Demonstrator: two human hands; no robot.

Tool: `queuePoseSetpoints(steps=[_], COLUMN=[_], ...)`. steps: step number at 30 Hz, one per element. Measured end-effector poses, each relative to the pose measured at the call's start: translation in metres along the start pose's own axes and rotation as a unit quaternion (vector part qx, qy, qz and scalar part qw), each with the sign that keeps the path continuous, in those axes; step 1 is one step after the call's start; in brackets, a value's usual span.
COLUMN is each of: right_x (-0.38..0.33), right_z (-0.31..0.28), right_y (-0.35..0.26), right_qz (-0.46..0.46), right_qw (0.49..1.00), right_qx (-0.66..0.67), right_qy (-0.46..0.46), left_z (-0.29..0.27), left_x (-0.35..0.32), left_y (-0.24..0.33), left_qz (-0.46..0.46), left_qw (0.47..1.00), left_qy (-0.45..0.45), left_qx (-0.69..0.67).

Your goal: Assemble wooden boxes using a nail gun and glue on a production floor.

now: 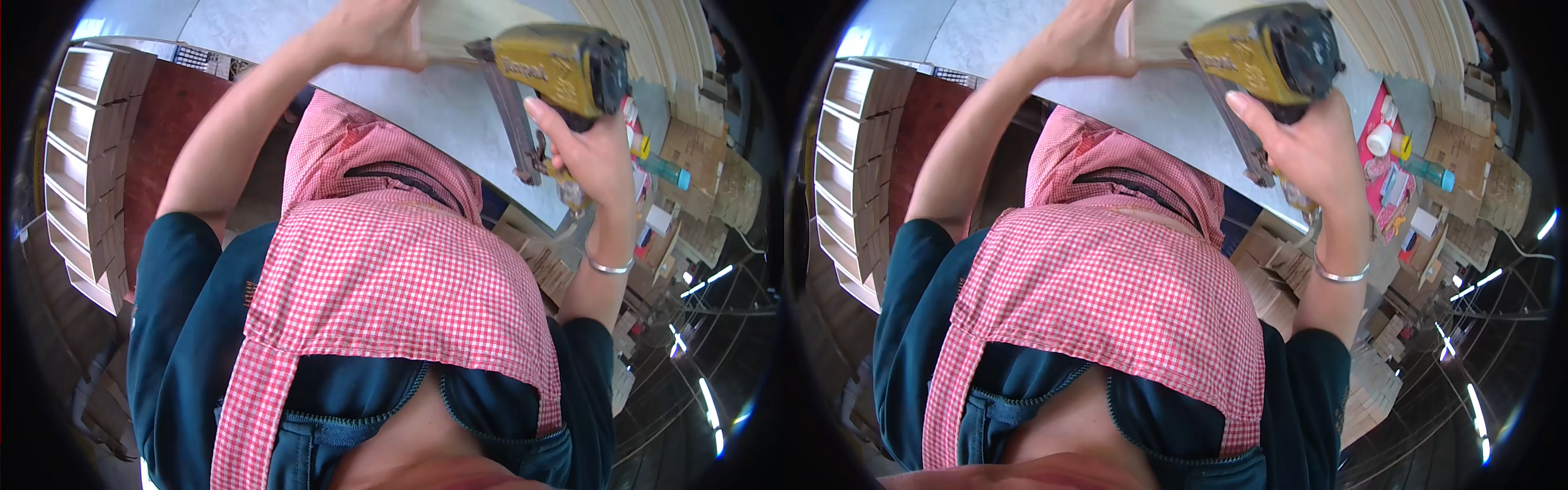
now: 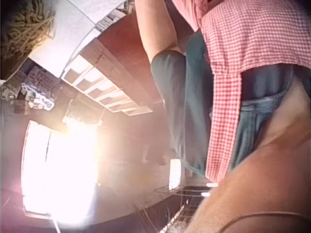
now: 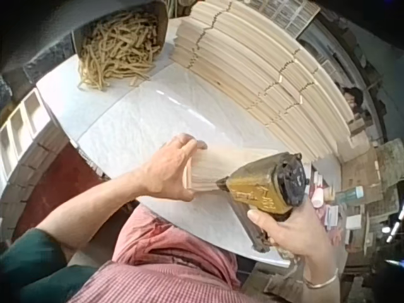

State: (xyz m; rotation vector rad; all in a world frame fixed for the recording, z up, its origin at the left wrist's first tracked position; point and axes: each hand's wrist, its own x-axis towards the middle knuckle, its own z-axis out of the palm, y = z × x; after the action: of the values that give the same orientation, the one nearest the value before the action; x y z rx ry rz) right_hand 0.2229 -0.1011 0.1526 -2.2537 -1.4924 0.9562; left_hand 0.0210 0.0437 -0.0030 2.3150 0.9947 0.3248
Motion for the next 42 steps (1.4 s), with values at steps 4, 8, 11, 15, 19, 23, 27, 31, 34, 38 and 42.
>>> queuePoseSetpoints(steps=[4, 8, 11, 15, 19, 23, 27, 31, 34, 38, 42], right_x=[-0.020, -0.039, -0.054, -0.061, -0.057, -0.046, -0.036, -0.034, -0.033, -0.032, -0.026], right_z=[-0.002, -0.008, -0.013, -0.001, 0.007, 0.002, 0.010, 0.016, 0.018, 0.011, 0.004], right_y=[0.011, 0.021, 0.041, 0.052, 0.049, 0.051, 0.065, 0.076, 0.078, 0.081, 0.070], right_qz=[-0.016, 0.084, 0.105, 0.084, 0.068, 0.086, 0.060, 0.035, 0.014, 0.004, -0.001], right_qw=[0.997, 0.989, 0.985, 0.984, 0.987, 0.990, 0.992, 0.991, 0.989, 0.992, 0.996], right_qx=[0.028, 0.067, 0.065, 0.081, 0.100, 0.073, 0.086, 0.107, 0.125, 0.113, 0.080], right_qy=[0.069, 0.101, 0.121, 0.132, 0.108, 0.086, 0.076, 0.072, 0.073, 0.061, 0.039], left_z=[0.041, 0.063, 0.051, 0.015, -0.009, -0.010, -0.031, -0.027, -0.029, -0.052, -0.045], left_x=[-0.077, -0.097, -0.067, -0.021, 0.033, 0.031, 0.025, 0.028, 0.026, 0.010, 0.017], left_y=[0.016, 0.053, 0.040, -0.027, -0.124, -0.095, -0.087, -0.088, -0.089, -0.095, -0.092], left_qz=[-0.034, 0.006, -0.010, -0.148, -0.217, -0.212, -0.183, -0.163, -0.152, -0.059, -0.117], left_qw=[0.967, 0.962, 0.919, 0.858, 0.875, 0.902, 0.909, 0.916, 0.916, 0.842, 0.862], left_qy=[0.249, 0.111, 0.163, 0.423, 0.387, 0.344, 0.347, 0.341, 0.339, 0.213, 0.255], left_qx=[0.038, -0.249, -0.358, -0.252, -0.193, -0.148, -0.143, -0.134, -0.149, -0.492, -0.423])
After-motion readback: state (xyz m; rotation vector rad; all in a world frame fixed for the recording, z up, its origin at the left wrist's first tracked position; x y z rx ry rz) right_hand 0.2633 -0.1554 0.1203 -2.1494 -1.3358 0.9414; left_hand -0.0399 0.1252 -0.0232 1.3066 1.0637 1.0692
